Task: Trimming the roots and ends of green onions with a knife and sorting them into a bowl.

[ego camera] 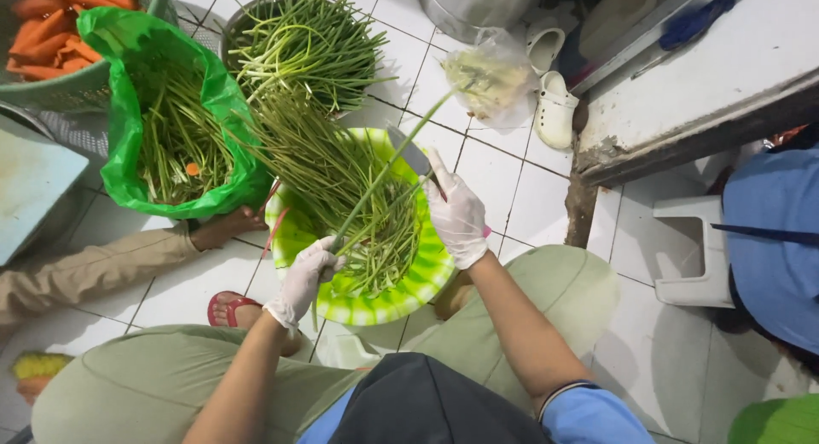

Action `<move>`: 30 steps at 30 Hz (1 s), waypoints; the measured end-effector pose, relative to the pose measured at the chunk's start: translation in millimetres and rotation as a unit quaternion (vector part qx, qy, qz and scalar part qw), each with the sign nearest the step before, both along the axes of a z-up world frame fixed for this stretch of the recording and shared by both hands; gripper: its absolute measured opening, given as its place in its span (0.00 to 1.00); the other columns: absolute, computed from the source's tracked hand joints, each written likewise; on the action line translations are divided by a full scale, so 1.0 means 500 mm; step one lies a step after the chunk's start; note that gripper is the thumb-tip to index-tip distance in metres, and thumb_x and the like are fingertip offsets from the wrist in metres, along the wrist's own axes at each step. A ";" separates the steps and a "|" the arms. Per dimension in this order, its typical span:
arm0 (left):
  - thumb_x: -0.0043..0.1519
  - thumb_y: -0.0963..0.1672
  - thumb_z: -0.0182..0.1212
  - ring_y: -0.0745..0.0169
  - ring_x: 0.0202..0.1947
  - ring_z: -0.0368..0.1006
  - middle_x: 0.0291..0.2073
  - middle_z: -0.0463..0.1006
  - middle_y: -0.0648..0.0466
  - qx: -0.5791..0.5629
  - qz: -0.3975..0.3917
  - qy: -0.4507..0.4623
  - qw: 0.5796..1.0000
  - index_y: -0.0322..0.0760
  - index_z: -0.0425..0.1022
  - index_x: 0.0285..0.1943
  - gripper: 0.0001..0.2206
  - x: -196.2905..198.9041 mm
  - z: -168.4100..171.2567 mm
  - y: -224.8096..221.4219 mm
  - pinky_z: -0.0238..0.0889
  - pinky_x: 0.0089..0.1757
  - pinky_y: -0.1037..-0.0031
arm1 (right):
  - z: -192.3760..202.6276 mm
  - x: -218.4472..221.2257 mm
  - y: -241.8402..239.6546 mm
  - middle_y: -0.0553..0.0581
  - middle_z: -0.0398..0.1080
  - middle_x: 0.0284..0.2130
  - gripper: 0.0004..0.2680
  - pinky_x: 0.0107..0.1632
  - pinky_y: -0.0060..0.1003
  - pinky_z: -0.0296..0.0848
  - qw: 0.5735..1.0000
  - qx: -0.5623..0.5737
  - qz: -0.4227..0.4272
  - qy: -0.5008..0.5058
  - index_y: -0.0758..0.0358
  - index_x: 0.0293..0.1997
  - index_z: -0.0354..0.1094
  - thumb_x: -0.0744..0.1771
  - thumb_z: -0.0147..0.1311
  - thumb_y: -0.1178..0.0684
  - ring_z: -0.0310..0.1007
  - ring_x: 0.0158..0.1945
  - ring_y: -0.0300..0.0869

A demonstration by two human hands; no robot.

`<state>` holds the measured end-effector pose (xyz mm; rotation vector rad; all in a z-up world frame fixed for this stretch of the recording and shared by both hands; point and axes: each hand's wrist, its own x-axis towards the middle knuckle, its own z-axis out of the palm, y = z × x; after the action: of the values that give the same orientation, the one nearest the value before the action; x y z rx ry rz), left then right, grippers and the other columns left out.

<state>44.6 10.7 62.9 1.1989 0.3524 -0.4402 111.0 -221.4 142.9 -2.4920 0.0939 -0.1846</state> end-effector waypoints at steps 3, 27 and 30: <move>0.45 0.40 0.51 0.77 0.15 0.48 0.15 0.65 0.54 0.012 0.007 0.009 1.000 0.33 0.75 0.47 0.19 0.003 -0.012 0.000 0.40 0.19 0.86 | 0.050 -0.015 0.021 0.62 0.72 0.37 0.15 0.48 0.47 0.68 0.995 0.071 -0.030 0.057 0.47 0.58 0.61 0.66 0.46 0.43 0.71 0.43 0.55; 0.54 0.44 0.43 0.51 0.54 0.66 0.48 0.75 0.50 0.364 -0.120 -0.091 0.919 0.50 0.72 0.55 0.20 -0.015 -0.045 0.026 0.56 0.57 0.64 | -0.063 -0.027 -0.025 0.59 0.68 0.22 0.20 0.14 0.23 0.55 0.730 0.561 0.170 0.351 0.59 0.67 0.42 0.68 0.43 0.52 0.57 0.13 0.33; 0.54 0.43 0.44 0.47 0.53 0.66 0.47 0.75 0.47 0.385 -0.120 -0.119 0.907 0.49 0.73 0.55 0.20 -0.017 -0.029 0.026 0.57 0.56 0.62 | -0.030 -0.019 -0.002 0.57 0.67 0.20 0.15 0.12 0.23 0.53 0.736 0.561 0.114 0.360 0.61 0.60 0.54 0.67 0.46 0.49 0.55 0.12 0.33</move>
<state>36.0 23.9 48.6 2.0652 0.1610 -0.3639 101.6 -222.6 128.1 -1.1961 0.1556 0.7517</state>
